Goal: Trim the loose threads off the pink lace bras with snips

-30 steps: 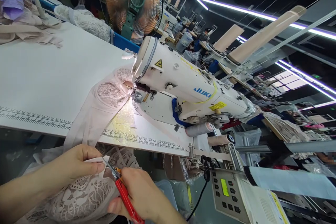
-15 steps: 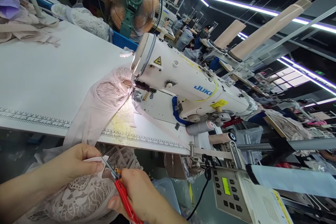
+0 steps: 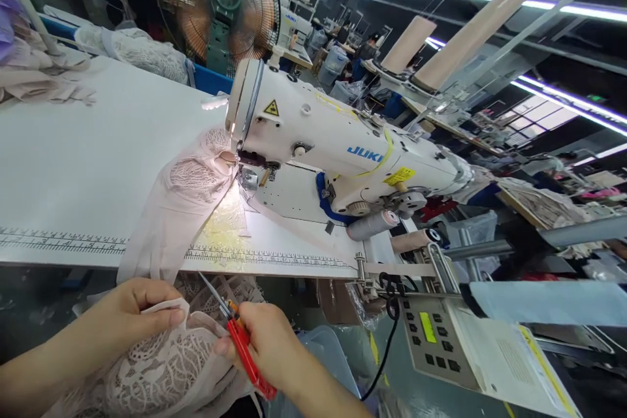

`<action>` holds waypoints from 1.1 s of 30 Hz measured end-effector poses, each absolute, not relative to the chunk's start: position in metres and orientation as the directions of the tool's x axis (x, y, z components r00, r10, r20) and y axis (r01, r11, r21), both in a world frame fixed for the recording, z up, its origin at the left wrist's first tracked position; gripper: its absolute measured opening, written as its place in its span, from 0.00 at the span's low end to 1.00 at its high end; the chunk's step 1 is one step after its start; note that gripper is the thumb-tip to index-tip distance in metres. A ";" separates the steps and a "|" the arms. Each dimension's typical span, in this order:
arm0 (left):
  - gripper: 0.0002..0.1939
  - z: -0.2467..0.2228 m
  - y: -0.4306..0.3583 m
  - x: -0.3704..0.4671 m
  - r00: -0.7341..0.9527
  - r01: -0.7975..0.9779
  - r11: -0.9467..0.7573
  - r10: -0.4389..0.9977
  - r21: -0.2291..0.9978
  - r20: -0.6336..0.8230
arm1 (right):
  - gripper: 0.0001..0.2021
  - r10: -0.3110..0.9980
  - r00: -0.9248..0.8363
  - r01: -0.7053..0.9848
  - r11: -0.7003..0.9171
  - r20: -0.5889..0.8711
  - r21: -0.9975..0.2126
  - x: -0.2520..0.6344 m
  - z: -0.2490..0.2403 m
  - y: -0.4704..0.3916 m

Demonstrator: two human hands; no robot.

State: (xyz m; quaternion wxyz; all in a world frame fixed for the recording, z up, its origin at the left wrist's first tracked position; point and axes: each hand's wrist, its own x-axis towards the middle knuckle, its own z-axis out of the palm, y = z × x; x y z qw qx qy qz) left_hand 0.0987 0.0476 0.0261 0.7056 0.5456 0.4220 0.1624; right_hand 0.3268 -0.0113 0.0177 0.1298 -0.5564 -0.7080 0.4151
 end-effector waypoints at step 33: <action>0.09 0.039 0.048 0.086 0.600 0.215 0.294 0.713 0.931 -0.363 | 0.27 0.882 -0.459 0.732 0.306 -0.109 -0.608 0.332 0.036 0.010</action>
